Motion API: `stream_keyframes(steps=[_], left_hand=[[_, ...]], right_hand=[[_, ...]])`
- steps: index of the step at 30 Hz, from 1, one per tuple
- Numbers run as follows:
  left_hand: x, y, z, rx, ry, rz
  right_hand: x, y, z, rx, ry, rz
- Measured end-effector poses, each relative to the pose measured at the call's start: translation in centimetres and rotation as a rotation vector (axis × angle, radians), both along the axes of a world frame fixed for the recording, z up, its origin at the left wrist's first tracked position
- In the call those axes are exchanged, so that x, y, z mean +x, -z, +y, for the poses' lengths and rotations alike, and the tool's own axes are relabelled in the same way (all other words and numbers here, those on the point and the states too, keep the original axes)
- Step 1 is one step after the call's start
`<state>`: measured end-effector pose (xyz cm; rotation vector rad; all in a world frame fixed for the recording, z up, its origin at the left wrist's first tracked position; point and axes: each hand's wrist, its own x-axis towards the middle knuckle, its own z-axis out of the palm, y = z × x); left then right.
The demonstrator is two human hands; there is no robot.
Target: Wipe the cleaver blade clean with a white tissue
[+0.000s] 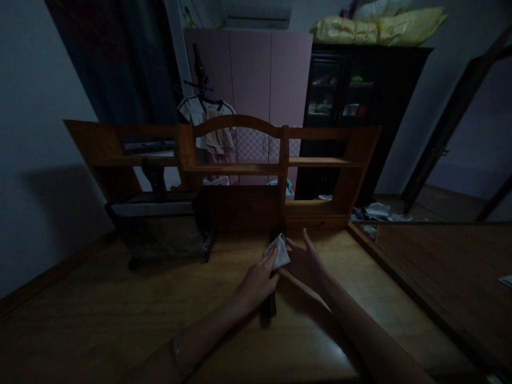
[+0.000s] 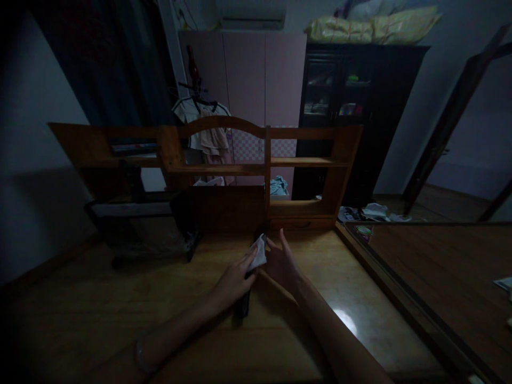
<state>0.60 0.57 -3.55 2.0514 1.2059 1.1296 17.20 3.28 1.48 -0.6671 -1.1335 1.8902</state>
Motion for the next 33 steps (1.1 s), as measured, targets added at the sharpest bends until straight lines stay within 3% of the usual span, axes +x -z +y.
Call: stream_keyframes(steps=[4, 9, 17, 23, 30, 33], left_hand=[[0.0, 0.2, 0.1, -0.006, -0.046, -0.056], [-0.5, 0.1, -0.1, -0.011, -0.047, 0.048], [-0.7, -0.8, -0.6, 0.047, -0.094, 0.168], [-0.6, -1.6, -1.3, 0.020, -0.101, 0.159], [0.0, -2.6, -2.6, 0.006, -0.287, 0.523], [-0.8, -2.7, -2.3, -0.004, -0.282, 0.446]], right_hand=[[-0.3, 0.1, -0.1, 0.018, -0.012, -0.025], [-0.8, 0.9, -0.3, 0.029, -0.035, -0.129], [-1.8, 1.2, -1.1, -0.005, -0.174, 0.024], [-1.8, 1.4, -1.1, 0.000, -0.150, -0.041], [-2.5, 2.2, -1.1, 0.046, -0.257, 0.019], [-2.2, 2.1, -1.1, 0.069, -0.276, 0.011]])
